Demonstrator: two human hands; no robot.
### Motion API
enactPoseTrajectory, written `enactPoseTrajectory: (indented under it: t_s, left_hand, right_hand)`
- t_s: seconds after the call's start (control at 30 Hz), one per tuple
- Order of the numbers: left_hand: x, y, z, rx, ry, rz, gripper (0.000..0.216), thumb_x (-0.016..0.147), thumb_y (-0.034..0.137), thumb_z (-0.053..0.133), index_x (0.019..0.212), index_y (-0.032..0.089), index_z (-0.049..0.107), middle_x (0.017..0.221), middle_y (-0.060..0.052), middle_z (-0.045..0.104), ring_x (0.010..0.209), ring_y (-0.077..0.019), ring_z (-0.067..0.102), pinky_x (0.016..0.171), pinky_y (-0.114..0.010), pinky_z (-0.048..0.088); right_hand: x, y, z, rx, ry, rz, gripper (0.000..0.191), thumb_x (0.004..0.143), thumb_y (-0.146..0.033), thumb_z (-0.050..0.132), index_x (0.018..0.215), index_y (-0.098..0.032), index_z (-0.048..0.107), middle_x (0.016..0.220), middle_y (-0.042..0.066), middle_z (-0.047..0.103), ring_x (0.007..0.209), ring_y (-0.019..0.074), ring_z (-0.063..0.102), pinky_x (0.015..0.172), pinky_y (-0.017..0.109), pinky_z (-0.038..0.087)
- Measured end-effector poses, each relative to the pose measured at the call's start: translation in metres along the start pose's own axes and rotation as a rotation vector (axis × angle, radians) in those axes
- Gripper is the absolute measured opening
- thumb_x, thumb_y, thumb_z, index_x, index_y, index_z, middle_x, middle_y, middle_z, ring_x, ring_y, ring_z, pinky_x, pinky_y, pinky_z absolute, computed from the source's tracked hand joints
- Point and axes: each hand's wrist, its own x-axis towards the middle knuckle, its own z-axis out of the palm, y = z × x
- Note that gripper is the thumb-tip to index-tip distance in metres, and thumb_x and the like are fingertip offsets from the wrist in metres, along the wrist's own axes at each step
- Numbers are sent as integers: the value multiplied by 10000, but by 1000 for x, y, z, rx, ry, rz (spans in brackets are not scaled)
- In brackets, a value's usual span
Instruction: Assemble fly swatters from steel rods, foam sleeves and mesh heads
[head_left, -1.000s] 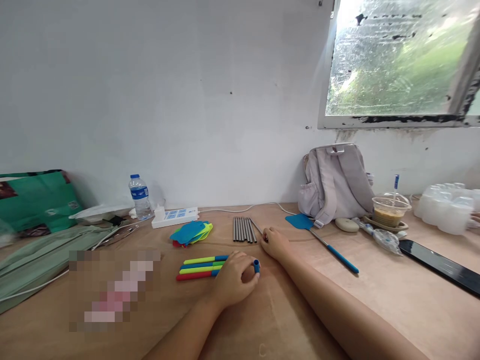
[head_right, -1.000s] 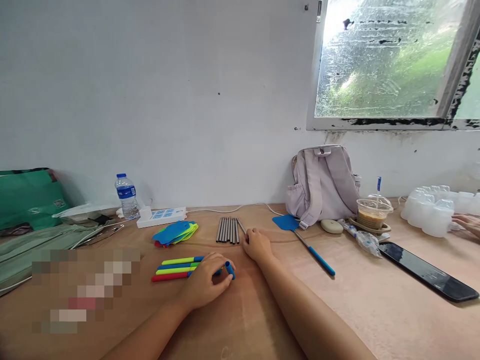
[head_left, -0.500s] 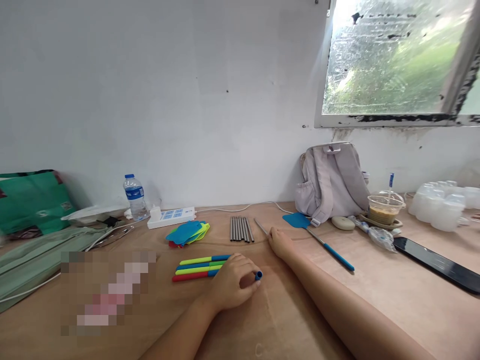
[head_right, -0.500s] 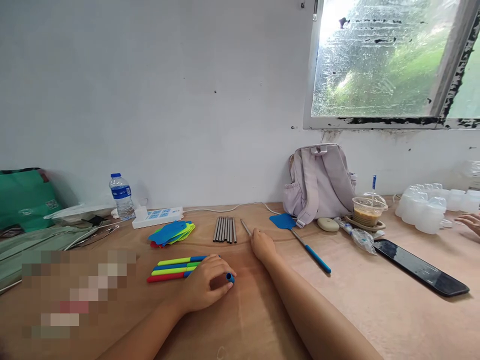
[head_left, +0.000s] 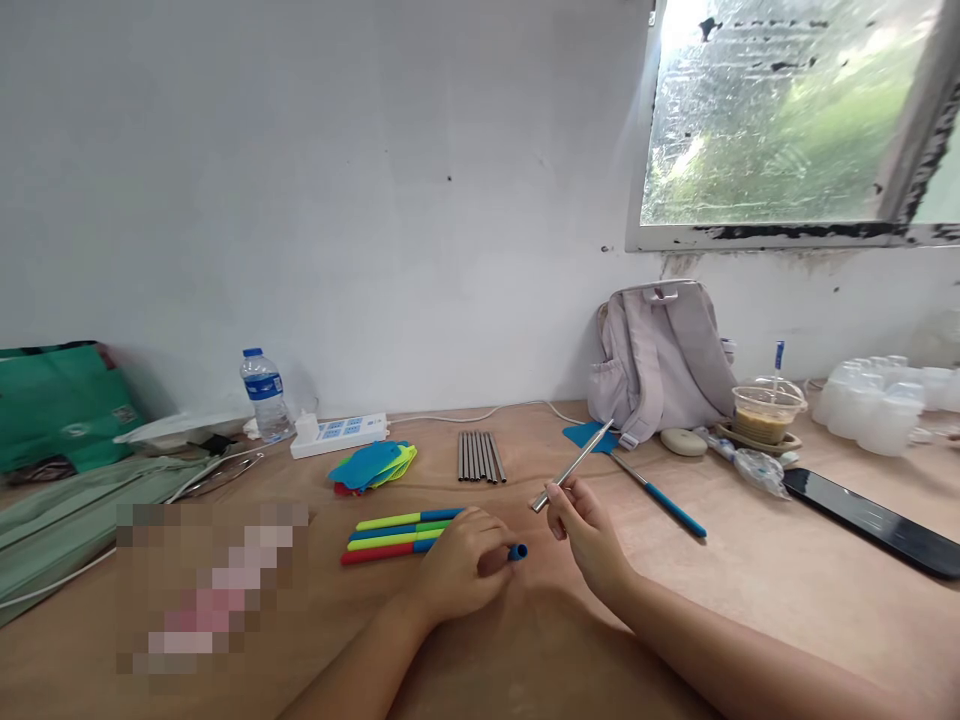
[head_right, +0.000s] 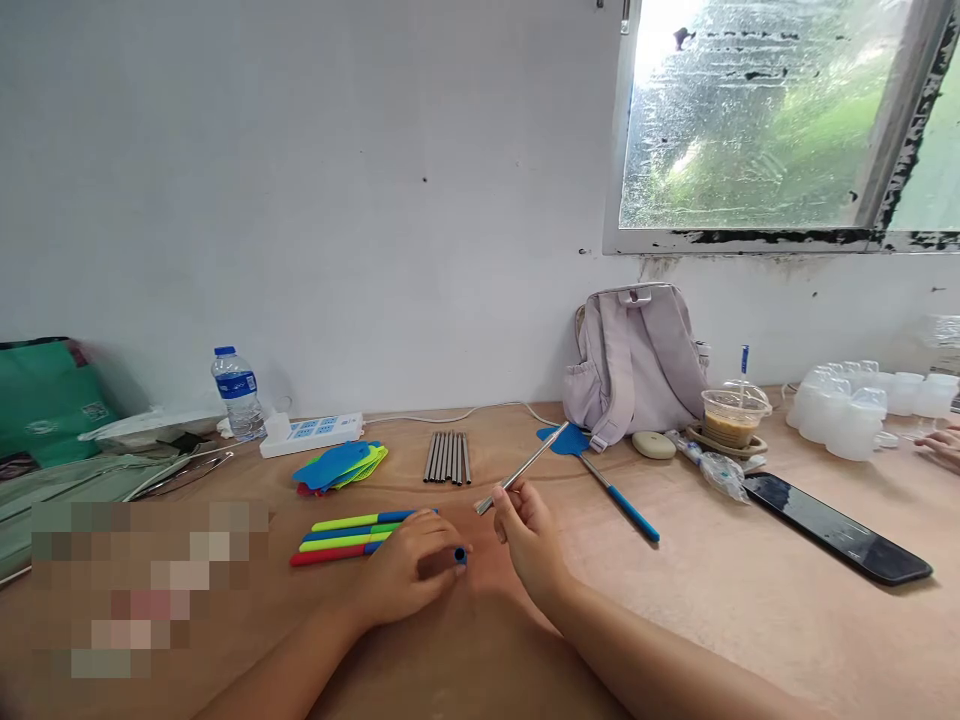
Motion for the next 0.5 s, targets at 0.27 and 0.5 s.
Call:
enactPoseTrajectory:
  t_s: [0.27,0.5]
  left_hand:
    - [4,3,4,40,24,-55,98,780,209,509,835,207,591,823,-4,631,777,-163,516,730,-297,357]
    - [5,6,7,128,33,-133,110,801,241,474,827,200,573,796,-12,617,761,-176,502,702,-303,353]
  right_hand:
    - [-12,-7,2,-63,-139,-219,177,846,-375,480,862,-201,460,678,-9,549,464,65,408,423,189,352]
    - [-6,2,2,-56,-92,-183,191,864,-389,435,895,-201,451,690,-26,524,387,31,387,349,164,325]
